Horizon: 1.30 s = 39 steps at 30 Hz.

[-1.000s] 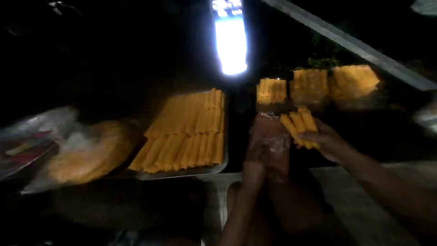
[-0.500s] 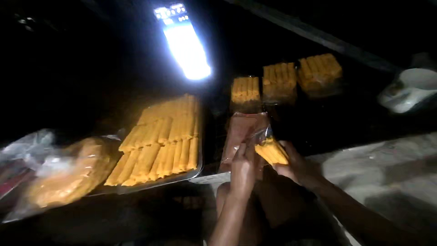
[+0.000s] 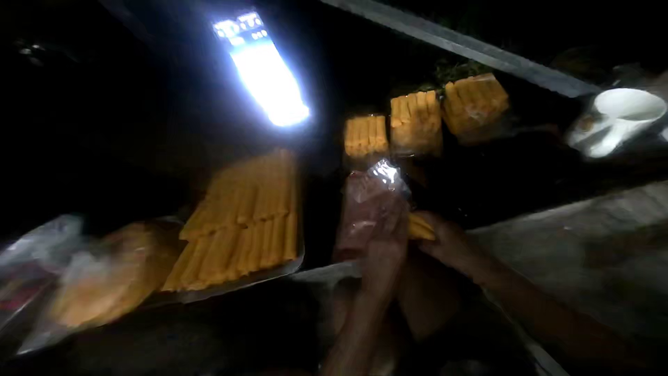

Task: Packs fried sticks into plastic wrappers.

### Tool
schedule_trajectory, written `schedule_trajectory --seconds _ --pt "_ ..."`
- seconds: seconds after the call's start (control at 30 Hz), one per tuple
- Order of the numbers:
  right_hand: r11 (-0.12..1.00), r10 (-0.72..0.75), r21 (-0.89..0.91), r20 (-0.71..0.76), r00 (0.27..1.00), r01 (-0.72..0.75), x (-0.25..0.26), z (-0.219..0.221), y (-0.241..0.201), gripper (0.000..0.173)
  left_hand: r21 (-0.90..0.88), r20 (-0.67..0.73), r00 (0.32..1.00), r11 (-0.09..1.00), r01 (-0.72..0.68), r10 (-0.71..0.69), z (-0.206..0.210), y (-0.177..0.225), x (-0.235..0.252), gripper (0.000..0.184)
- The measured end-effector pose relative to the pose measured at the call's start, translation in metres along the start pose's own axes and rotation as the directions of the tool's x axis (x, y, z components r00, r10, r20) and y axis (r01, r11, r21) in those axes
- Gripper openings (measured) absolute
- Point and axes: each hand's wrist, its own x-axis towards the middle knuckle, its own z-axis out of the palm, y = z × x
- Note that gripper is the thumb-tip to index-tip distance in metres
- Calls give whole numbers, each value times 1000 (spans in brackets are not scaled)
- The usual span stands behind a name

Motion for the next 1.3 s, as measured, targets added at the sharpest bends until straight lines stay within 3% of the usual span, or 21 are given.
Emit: schedule_trajectory --seconds 0.1,0.17,0.27,0.3,0.37,0.53,0.73,0.93,1.03,1.17,1.3 --pt "996 44 74 0 999 -44 3 -3 4 57 124 8 994 987 -106 106 8 9 -3 40" --pt "954 97 288 -20 995 -87 3 -4 7 49 154 -6 989 977 -146 149 11 10 -7 40" --pt "647 257 698 179 950 -307 2 -10 5 38 113 -82 988 986 -123 133 18 1 -15 41" --pt "544 281 748 264 923 -380 2 -12 3 32 71 -73 991 992 -103 108 20 -2 -18 44" --pt "485 278 753 350 895 -445 5 -11 3 24 -1 -71 994 997 -83 82 24 -3 -23 45" --pt "530 164 776 302 939 -342 12 -7 8 21 -165 -100 994 984 -64 48 31 3 -29 42" --pt "399 244 883 159 957 -249 -6 1 7 35 -295 -25 999 955 38 -47 38 4 -32 44" --pt "393 191 904 100 977 -169 -8 10 21 39 -302 -44 998 952 -48 37 37 10 -25 45" --pt "334 160 932 89 983 -139 2 13 26 39 -299 -28 998 953 -59 53 40 11 -21 46" --pt "276 68 961 -40 997 19 4 22 24 32 -301 -67 994 948 -103 86 46 11 -22 41" --pt "161 118 987 2 993 -21 13 27 21 34 -327 -45 997 942 -80 69 46 10 -21 42"
